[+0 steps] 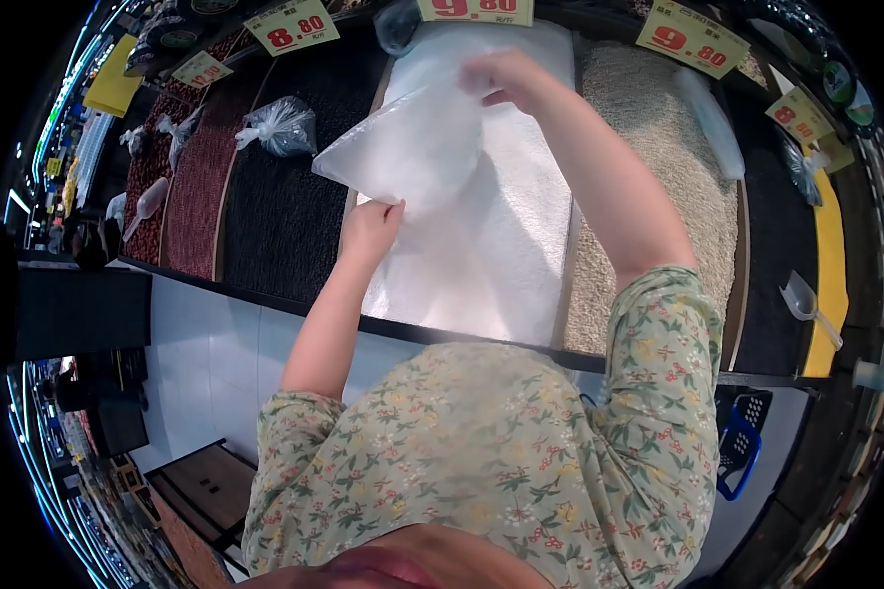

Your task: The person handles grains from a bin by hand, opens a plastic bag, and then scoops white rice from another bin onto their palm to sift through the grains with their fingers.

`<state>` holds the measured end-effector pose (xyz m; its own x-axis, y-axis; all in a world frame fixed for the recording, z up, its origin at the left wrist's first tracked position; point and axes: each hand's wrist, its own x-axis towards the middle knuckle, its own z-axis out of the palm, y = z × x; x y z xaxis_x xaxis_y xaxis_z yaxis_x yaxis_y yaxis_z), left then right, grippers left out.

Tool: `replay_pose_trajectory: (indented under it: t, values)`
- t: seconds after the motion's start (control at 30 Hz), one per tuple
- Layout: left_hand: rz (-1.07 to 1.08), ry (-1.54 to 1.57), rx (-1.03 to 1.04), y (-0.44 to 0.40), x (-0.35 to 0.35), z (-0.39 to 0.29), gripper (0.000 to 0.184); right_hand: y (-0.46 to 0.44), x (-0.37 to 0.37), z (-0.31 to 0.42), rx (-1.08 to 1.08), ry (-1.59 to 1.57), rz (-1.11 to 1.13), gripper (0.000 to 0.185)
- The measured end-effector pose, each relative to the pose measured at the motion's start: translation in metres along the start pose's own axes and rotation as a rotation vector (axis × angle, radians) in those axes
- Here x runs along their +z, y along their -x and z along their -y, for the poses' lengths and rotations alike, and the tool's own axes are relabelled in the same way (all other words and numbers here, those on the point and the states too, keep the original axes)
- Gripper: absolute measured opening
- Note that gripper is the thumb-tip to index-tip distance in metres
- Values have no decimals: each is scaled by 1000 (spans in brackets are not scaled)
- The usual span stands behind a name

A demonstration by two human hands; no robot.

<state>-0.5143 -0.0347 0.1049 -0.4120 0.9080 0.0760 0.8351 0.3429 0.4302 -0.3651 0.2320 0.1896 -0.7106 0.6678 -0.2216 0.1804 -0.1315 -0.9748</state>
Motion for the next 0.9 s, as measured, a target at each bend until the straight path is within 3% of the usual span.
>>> replay_pose_trajectory:
  t: [0.13,0.33,0.53,0.9]
  values:
    - [-113,173,90,2,-16,-11,35,0,-10,0,-7,26,-42,27]
    - [-130,720,-62,-12,-72,-44,23,-17,-24,-10,-95,32,-89,28]
    - [-114,898,25,-37,-115,-69,25,-31,-21,-21,-89,84,-112,25]
    - [-175,1033,65,-61,-162,-84,17,-32,-22,-34,-39,-148,-38,33]
